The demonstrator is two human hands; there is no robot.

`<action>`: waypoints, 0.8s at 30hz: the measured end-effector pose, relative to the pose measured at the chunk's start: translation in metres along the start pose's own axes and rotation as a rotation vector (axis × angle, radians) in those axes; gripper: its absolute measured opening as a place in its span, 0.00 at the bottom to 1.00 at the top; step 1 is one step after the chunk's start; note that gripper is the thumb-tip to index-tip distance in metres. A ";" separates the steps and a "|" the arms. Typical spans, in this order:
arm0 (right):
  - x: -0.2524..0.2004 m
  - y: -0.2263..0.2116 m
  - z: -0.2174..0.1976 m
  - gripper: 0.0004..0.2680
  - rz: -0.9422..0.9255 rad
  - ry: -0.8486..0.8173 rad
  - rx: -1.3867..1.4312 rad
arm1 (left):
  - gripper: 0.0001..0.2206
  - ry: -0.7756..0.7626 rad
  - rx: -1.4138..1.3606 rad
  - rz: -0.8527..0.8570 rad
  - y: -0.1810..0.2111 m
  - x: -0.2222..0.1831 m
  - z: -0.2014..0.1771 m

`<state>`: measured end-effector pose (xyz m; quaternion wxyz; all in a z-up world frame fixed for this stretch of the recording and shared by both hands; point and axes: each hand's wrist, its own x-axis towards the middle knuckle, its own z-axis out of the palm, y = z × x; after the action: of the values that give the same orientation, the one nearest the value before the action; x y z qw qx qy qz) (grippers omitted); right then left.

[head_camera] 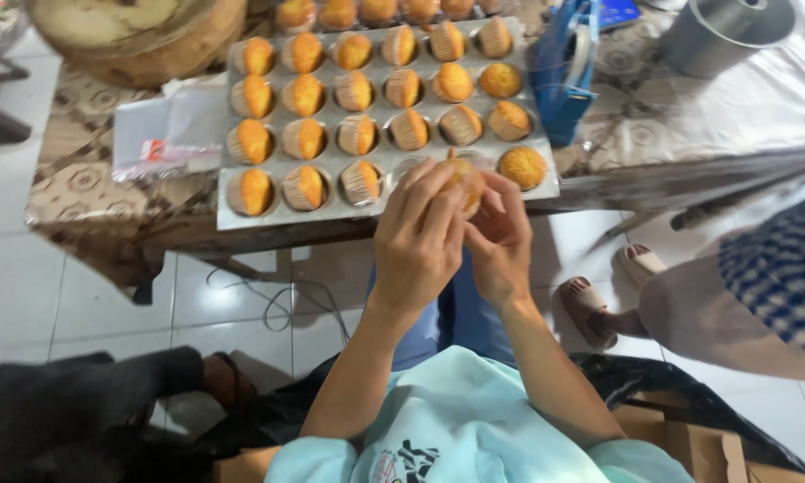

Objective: The person places muffins into plastic bags by hand and returns the bagged muffins to the slots of a muffin tin.

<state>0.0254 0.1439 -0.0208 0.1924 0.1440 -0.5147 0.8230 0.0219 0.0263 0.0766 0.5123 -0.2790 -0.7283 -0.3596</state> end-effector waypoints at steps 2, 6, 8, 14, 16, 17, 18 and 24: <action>0.001 -0.004 0.013 0.20 0.020 0.026 -0.028 | 0.04 -0.003 0.030 0.040 0.002 -0.003 0.004; 0.005 -0.014 0.016 0.18 0.030 0.017 -0.045 | 0.04 -0.008 0.024 0.081 0.011 -0.012 0.009; 0.006 -0.015 0.012 0.20 0.063 0.031 -0.013 | 0.06 -0.007 0.082 0.145 0.013 -0.018 0.013; -0.008 -0.010 -0.011 0.21 0.140 -0.018 -0.054 | 0.13 -0.106 0.087 0.154 0.024 -0.014 0.003; 0.000 -0.028 0.001 0.20 0.183 -0.067 0.116 | 0.17 -0.213 0.098 0.065 0.013 -0.014 -0.024; 0.002 -0.037 0.006 0.21 0.229 -0.111 0.288 | 0.27 -0.326 0.108 -0.027 0.008 -0.015 -0.037; 0.001 -0.034 -0.003 0.21 0.229 -0.107 0.287 | 0.27 -0.328 0.104 -0.027 0.003 -0.010 -0.047; 0.009 -0.024 -0.029 0.26 0.332 -0.228 0.341 | 0.40 -0.421 -0.607 -0.940 -0.042 -0.015 -0.072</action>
<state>0.0272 0.1809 -0.0104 -0.0315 0.1799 -0.4033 0.8967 0.0332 -0.0575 0.0675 0.0402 -0.1259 -0.7241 -0.6769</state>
